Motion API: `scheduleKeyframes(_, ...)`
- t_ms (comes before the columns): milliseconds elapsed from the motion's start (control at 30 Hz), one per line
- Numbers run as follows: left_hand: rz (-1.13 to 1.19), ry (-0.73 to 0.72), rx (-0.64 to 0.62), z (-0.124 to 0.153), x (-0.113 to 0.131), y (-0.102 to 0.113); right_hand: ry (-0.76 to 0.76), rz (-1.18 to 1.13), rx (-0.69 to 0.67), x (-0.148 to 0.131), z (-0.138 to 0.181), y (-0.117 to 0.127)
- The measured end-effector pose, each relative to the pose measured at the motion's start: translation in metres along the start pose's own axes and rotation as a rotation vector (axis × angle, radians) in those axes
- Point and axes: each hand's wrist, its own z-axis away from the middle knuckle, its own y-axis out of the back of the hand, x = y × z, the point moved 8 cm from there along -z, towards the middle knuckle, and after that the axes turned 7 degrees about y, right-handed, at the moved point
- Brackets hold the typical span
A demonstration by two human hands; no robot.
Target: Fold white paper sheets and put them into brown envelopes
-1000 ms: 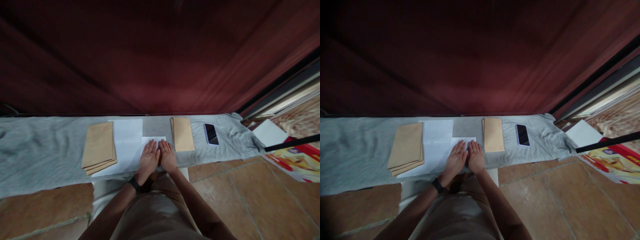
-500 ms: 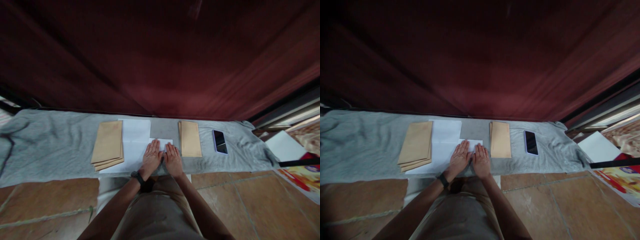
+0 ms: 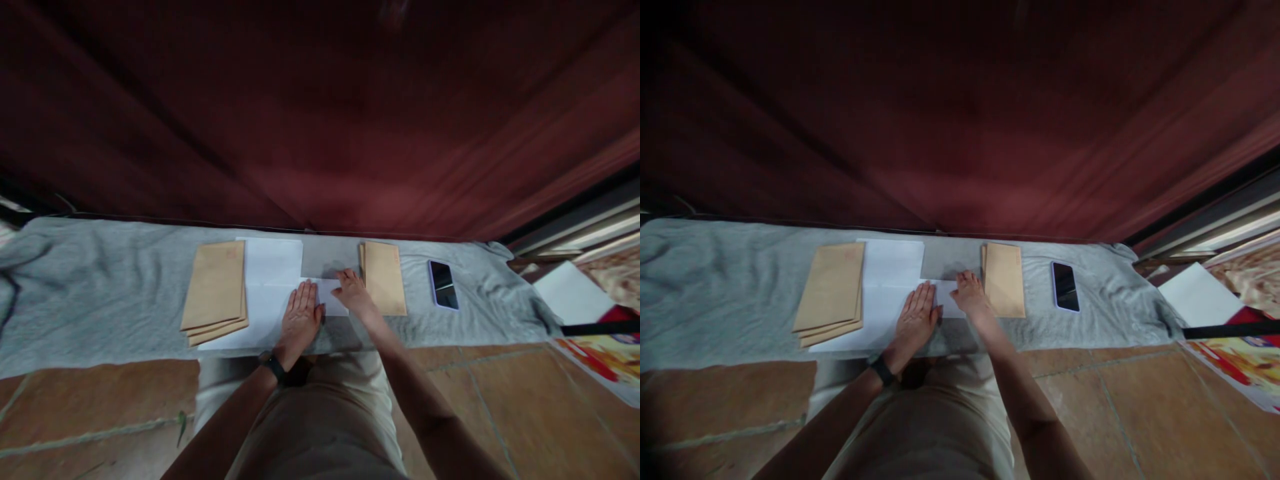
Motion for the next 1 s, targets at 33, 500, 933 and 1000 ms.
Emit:
scheduleKeyframes(33, 0.011, -0.002, 0.003, 0.0, -0.001, 0.0, 0.008, -0.006, -0.003, 0.001, -0.004, 0.001)
scheduleKeyframes(500, 0.228, 0.011, 0.343, -0.035, -0.019, 0.101, 0.24, -0.248, 0.353, -0.01, 0.012, 0.077)
scheduleKeyframes(933, -0.056, -0.257, -0.129, 0.012, -0.011, 0.028, 0.324, -0.254, 0.172, -0.027, 0.085, -0.016)
scheduleKeyframes(1000, -0.054, -0.247, -0.144, 0.009, -0.009, 0.033, 0.281, -0.234, 0.21, -0.031, 0.077, -0.013)
